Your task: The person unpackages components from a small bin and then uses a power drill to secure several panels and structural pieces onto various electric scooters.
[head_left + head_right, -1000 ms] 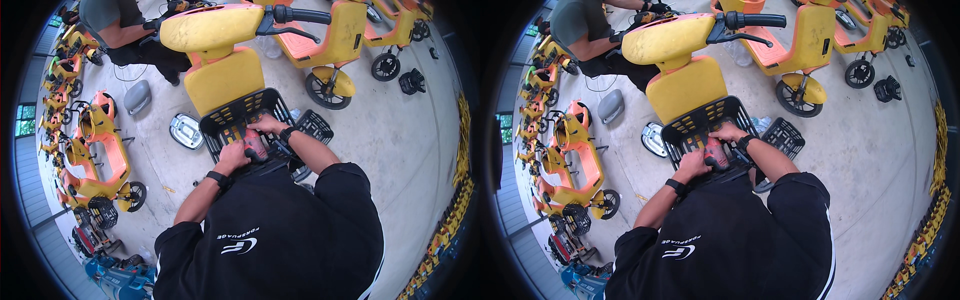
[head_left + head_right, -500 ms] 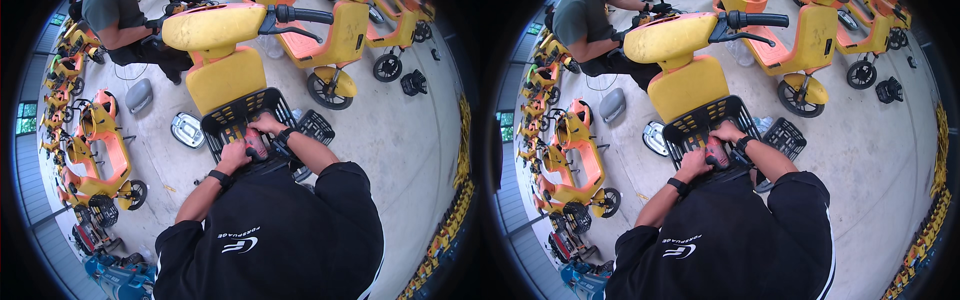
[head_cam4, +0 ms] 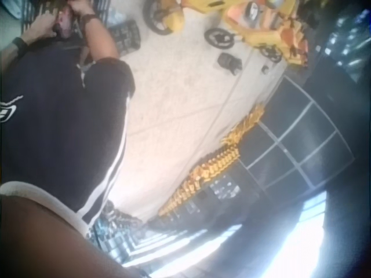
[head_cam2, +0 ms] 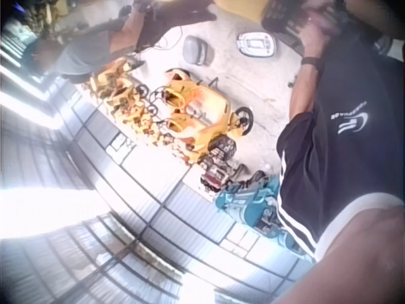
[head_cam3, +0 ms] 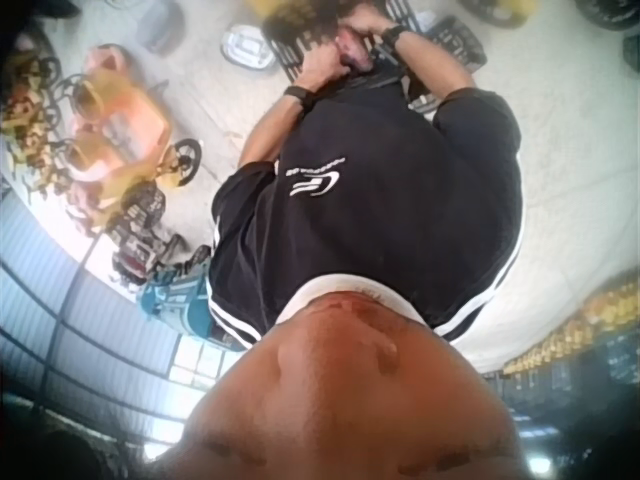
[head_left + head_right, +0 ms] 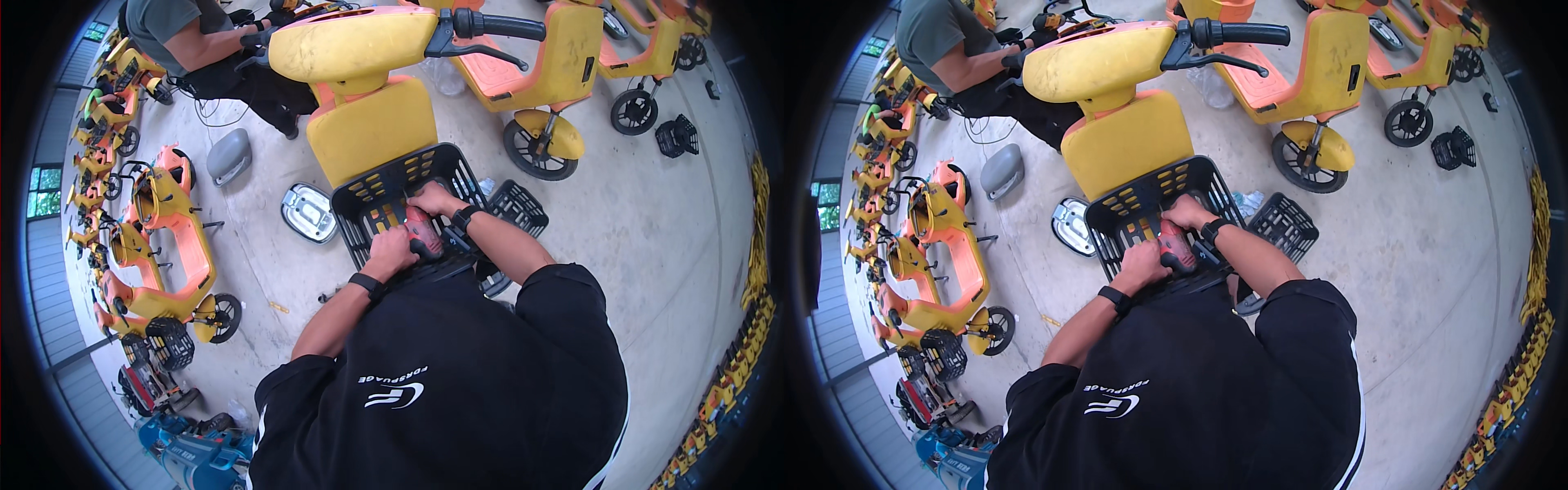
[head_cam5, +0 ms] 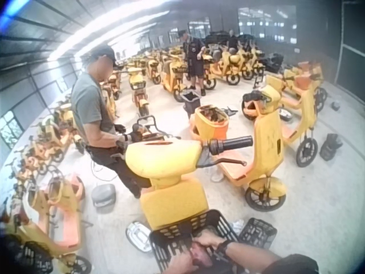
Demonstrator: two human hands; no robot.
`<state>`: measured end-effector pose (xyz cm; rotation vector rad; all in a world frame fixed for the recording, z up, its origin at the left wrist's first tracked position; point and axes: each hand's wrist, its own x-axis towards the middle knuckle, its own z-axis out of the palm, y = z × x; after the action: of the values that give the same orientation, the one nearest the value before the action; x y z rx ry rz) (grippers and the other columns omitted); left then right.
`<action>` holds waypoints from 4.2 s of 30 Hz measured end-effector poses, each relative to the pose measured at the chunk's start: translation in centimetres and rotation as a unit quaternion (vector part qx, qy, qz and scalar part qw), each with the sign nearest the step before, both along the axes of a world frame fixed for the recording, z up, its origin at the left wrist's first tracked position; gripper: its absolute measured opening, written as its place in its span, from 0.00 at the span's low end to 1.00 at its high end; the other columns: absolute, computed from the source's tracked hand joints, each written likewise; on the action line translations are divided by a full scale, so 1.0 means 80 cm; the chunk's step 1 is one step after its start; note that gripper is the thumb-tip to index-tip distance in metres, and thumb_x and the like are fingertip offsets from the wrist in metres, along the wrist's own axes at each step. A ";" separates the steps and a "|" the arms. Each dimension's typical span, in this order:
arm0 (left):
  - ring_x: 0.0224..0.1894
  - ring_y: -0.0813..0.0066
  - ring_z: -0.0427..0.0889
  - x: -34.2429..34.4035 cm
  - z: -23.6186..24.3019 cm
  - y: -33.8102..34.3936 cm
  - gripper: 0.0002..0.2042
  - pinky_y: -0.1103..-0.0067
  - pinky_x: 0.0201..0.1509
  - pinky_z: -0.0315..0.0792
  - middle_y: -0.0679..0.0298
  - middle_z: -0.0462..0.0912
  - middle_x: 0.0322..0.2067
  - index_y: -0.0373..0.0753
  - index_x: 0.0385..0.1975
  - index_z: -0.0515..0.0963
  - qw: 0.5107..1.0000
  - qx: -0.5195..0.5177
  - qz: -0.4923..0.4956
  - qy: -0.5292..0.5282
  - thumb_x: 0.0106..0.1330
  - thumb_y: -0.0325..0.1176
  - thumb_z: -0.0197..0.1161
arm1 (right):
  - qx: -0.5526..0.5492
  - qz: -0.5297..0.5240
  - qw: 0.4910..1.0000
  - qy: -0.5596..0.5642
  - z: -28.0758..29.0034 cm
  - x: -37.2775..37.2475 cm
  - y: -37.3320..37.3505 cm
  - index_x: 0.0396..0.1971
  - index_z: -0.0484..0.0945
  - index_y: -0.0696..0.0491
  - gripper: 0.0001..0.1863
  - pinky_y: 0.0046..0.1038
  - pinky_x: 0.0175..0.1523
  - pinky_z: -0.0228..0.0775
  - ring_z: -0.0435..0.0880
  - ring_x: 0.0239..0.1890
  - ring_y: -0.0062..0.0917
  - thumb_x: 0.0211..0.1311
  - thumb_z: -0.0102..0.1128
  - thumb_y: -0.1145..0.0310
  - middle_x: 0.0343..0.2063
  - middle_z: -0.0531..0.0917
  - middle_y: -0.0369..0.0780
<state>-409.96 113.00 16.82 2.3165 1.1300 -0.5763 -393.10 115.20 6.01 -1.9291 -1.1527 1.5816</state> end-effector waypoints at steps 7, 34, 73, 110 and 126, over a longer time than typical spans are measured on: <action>0.40 0.56 0.84 0.002 -0.004 -0.003 0.26 0.69 0.44 0.78 0.50 0.83 0.36 0.31 0.38 0.77 1.000 0.002 0.029 0.001 0.44 0.45 0.73 | -0.016 0.009 1.000 0.009 -0.011 0.004 0.007 0.16 0.81 0.61 0.19 0.30 0.18 0.63 0.72 0.10 0.25 0.55 0.64 0.59 0.09 0.76 0.41; 0.39 0.60 0.84 -0.003 0.002 0.001 0.22 0.71 0.42 0.78 0.54 0.84 0.34 0.34 0.33 0.81 0.999 0.028 -0.019 0.013 0.42 0.43 0.75 | -0.006 -0.067 0.997 -0.028 0.001 -0.006 0.037 0.18 0.80 0.61 0.20 0.29 0.20 0.68 0.76 0.13 0.25 0.53 0.65 0.56 0.13 0.78 0.40; 0.42 0.58 0.82 -0.022 -0.003 0.000 0.25 0.68 0.43 0.77 0.55 0.80 0.40 0.35 0.41 0.76 1.000 0.021 -0.006 0.003 0.44 0.41 0.72 | -0.049 0.017 0.990 -0.133 0.098 0.122 -0.079 0.39 0.82 0.62 0.32 0.29 0.43 0.73 0.83 0.32 0.31 0.45 0.69 0.46 0.29 0.85 0.47; 0.17 0.70 0.78 -0.498 -0.075 -0.407 0.14 0.76 0.22 0.77 0.60 0.76 0.25 0.32 0.37 0.73 0.436 -0.144 0.759 -0.461 0.57 0.34 0.65 | -0.062 -0.107 0.986 -0.115 0.016 -0.172 -0.418 0.17 0.76 0.64 0.27 0.31 0.22 0.62 0.74 0.18 0.23 0.62 0.59 0.53 0.15 0.76 0.40; 0.18 0.65 0.80 -0.467 -0.103 -0.833 0.19 0.72 0.22 0.76 0.59 0.78 0.21 0.32 0.31 0.75 0.330 -0.223 0.905 -0.149 0.48 0.41 0.70 | -0.118 -0.006 0.990 -0.071 -0.055 -0.197 -0.467 0.18 0.76 0.69 0.31 0.37 0.23 0.67 0.79 0.17 0.35 0.60 0.58 0.50 0.14 0.77 0.48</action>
<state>-447.31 46.39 8.56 -0.2843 1.9674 0.4524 -408.85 77.83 1.58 -2.2276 -1.0442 1.6601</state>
